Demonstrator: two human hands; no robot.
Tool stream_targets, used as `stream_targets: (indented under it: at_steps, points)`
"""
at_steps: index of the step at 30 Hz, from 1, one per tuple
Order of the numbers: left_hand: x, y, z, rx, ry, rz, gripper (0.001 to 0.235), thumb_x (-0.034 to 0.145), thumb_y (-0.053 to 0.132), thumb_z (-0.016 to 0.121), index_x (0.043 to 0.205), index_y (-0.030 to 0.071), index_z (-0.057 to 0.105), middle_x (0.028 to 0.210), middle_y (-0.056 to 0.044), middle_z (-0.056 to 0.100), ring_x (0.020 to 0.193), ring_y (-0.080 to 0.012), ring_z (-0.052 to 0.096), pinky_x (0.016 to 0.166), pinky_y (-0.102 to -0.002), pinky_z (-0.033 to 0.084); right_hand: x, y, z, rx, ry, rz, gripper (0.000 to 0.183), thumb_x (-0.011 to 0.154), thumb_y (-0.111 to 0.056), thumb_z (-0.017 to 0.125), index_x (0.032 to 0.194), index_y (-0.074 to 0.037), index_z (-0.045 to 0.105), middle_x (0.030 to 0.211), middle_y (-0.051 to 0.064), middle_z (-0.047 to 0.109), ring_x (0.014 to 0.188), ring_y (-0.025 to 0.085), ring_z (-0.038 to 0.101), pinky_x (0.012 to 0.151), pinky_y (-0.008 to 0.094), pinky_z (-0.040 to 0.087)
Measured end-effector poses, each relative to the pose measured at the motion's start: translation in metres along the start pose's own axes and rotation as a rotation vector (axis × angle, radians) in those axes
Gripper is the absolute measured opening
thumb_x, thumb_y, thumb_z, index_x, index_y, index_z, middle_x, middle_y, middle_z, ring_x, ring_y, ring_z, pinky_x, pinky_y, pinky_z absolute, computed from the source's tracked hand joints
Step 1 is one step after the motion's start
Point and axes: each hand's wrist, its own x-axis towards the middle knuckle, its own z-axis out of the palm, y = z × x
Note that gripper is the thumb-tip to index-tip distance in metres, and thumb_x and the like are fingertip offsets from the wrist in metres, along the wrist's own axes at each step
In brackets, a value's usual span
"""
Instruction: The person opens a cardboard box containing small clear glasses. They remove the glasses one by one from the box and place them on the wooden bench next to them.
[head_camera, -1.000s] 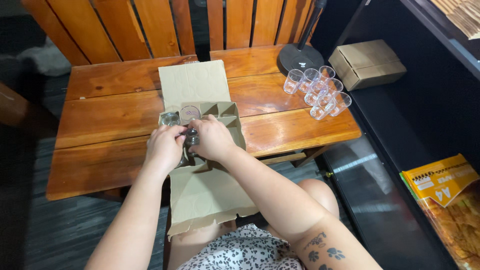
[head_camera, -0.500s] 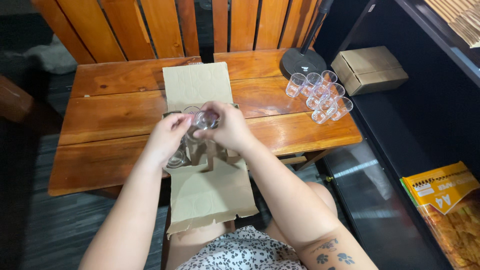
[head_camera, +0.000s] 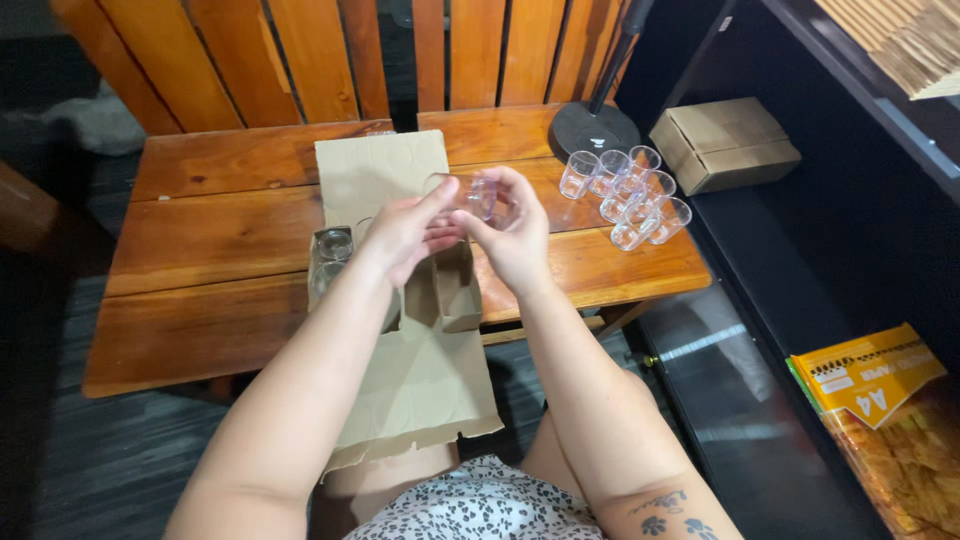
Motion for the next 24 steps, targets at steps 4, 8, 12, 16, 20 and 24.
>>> stream_targets:
  at_steps: [4,8,12,16,20,24]
  points:
    - [0.035,-0.02,0.028,-0.132,-0.005,0.016,0.072,0.082,0.045,0.089,0.124,-0.007,0.061,0.103,-0.011,0.07,0.09,-0.0196,0.072,0.087,-0.032,0.062,0.001,-0.005,-0.026,-0.017,0.077,0.003,0.063,0.073,0.002,0.093,0.126,-0.01,0.061,0.125,0.003,0.068,0.112,0.013,0.061,0.082,0.021,0.062]
    - [0.059,-0.034,0.062,-0.173,0.038,0.077,0.081,0.078,0.027,0.094,0.137,-0.007,0.05,0.114,-0.01,0.057,0.1,-0.0174,0.065,0.09,-0.028,0.058,0.001,-0.002,-0.051,-0.107,0.17,0.036,0.064,0.075,0.003,0.091,0.131,-0.012,0.064,0.126,0.003,0.066,0.107,0.012,0.064,0.084,0.025,0.064]
    - [0.077,-0.054,0.1,-0.142,0.108,0.119,0.085,0.072,0.011,0.096,0.139,-0.015,0.051,0.113,-0.012,0.051,0.105,-0.0211,0.061,0.092,-0.031,0.057,0.004,0.01,-0.075,-0.263,0.284,0.095,0.066,0.073,-0.006,0.097,0.13,-0.021,0.069,0.121,0.005,0.069,0.09,0.013,0.069,0.076,0.024,0.063]
    - [0.123,-0.089,0.113,0.001,0.145,0.133,0.082,0.063,0.016,0.102,0.132,-0.004,0.062,0.104,-0.007,0.062,0.098,-0.0165,0.066,0.088,-0.034,0.059,0.01,0.036,-0.099,-0.328,0.416,0.108,0.065,0.065,-0.004,0.098,0.123,-0.021,0.075,0.114,0.005,0.075,0.087,0.017,0.076,0.073,0.023,0.063]
    - [0.154,-0.117,0.132,0.191,0.226,0.152,0.081,0.06,0.016,0.101,0.132,0.008,0.066,0.094,-0.005,0.07,0.085,-0.0146,0.072,0.072,-0.03,0.065,0.009,0.056,-0.126,-0.438,0.512,0.092,0.061,0.064,-0.003,0.094,0.12,-0.019,0.076,0.103,0.007,0.075,0.085,0.015,0.074,0.069,0.024,0.063]
    - [0.165,-0.128,0.151,0.455,0.284,0.139,0.076,0.047,0.029,0.104,0.117,0.029,0.076,0.084,0.006,0.077,0.078,-0.0075,0.076,0.065,-0.026,0.065,0.008,0.072,-0.14,-0.741,0.589,-0.049,0.044,0.066,-0.019,0.092,0.108,-0.029,0.08,0.084,-0.004,0.074,0.085,0.013,0.073,0.082,0.028,0.059]
